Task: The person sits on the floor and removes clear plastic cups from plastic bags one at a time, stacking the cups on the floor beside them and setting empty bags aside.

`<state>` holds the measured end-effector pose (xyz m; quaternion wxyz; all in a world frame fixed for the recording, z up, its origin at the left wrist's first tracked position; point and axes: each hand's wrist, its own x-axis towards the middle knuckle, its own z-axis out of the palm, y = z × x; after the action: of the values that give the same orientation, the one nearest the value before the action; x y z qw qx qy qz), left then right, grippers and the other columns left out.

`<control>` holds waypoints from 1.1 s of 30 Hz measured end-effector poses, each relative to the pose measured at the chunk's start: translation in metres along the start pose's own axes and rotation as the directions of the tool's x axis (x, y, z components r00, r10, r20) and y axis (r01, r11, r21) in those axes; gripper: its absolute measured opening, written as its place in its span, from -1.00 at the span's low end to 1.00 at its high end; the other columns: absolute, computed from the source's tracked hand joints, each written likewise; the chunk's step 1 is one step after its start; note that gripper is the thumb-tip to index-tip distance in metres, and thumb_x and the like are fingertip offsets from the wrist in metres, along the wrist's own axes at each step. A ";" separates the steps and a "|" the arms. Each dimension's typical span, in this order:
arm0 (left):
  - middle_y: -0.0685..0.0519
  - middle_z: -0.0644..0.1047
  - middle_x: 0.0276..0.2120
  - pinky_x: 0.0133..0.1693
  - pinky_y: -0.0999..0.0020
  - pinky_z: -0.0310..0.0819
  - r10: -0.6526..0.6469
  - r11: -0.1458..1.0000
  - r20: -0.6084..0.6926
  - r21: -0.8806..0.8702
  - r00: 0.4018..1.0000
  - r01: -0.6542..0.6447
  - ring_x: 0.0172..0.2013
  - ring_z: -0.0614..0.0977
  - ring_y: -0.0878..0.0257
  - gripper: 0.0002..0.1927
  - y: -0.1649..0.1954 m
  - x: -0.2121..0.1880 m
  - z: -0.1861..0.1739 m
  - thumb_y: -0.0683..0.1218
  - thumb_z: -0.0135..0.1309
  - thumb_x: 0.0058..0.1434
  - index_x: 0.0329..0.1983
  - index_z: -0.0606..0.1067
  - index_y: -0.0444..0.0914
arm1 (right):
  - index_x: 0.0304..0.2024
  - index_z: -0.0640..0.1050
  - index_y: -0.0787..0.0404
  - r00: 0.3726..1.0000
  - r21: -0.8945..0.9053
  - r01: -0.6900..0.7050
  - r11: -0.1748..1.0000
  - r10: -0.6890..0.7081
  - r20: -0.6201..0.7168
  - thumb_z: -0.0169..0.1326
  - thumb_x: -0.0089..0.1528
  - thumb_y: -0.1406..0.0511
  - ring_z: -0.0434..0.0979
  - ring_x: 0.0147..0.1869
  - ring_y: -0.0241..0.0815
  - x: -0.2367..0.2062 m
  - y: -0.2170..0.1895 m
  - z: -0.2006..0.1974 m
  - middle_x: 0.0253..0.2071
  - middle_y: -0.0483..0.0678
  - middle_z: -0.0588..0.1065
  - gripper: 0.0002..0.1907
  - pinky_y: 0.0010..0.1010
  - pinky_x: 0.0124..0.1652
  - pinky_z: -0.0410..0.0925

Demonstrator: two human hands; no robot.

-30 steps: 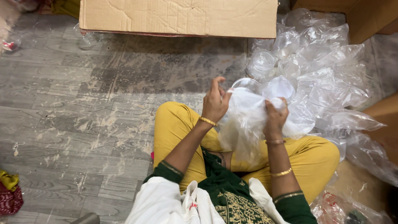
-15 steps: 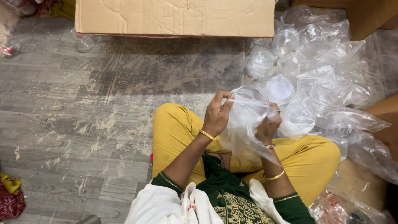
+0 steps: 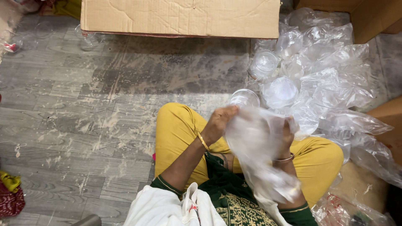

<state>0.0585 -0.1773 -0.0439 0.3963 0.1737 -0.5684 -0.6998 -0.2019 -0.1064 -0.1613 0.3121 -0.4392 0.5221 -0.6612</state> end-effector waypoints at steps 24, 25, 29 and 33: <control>0.17 0.50 -0.06 -0.09 0.52 0.48 0.081 0.996 -0.168 0.040 0.982 -0.076 -0.14 0.55 0.45 -0.81 -0.031 -0.019 0.020 -0.17 0.12 0.35 0.01 0.52 -0.24 | -0.21 0.51 0.12 0.694 -0.366 0.102 0.925 -0.330 -0.640 0.19 0.49 0.28 0.41 -0.20 -0.36 0.109 -0.052 -0.221 -0.26 -0.21 0.47 -0.83 -0.46 -0.18 0.36; 0.15 0.50 -0.12 -0.10 0.52 0.47 0.071 0.997 -0.196 0.018 0.978 -0.068 -0.18 0.54 0.44 -0.82 -0.033 -0.018 0.018 -0.17 0.12 0.37 0.02 0.52 -0.25 | -0.21 0.51 0.12 0.692 -0.394 0.096 0.914 -0.346 -0.634 0.18 0.48 0.28 0.41 -0.20 -0.36 0.099 -0.057 -0.221 -0.26 -0.20 0.47 -0.83 -0.46 -0.18 0.35; 0.09 0.51 -0.21 -0.11 0.50 0.44 0.068 0.998 -0.276 0.034 0.959 -0.061 -0.24 0.51 0.41 -0.85 -0.028 -0.015 0.010 -0.18 0.14 0.41 0.01 0.53 -0.28 | -0.21 0.49 0.14 0.709 -0.453 0.149 0.879 -0.414 -0.570 0.15 0.45 0.29 0.38 -0.21 -0.36 0.065 -0.097 -0.190 -0.26 -0.18 0.43 -0.86 -0.46 -0.19 0.32; 0.11 0.48 -0.04 0.00 0.43 0.52 0.217 0.971 -0.204 0.143 0.955 -0.190 -0.11 0.55 0.35 -0.79 -0.018 -0.003 0.016 -0.11 0.14 0.37 0.03 0.50 -0.24 | -0.22 0.48 0.17 0.795 -0.358 0.258 0.897 -0.408 -0.449 0.13 0.41 0.30 0.35 -0.21 -0.35 0.041 -0.119 -0.104 -0.27 -0.17 0.39 -0.88 -0.47 -0.20 0.28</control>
<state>0.0430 -0.1642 -0.0571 0.5150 0.2136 -0.5782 -0.5957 -0.3077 -0.0680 -0.0433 -0.0257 -0.3719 0.5871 -0.7186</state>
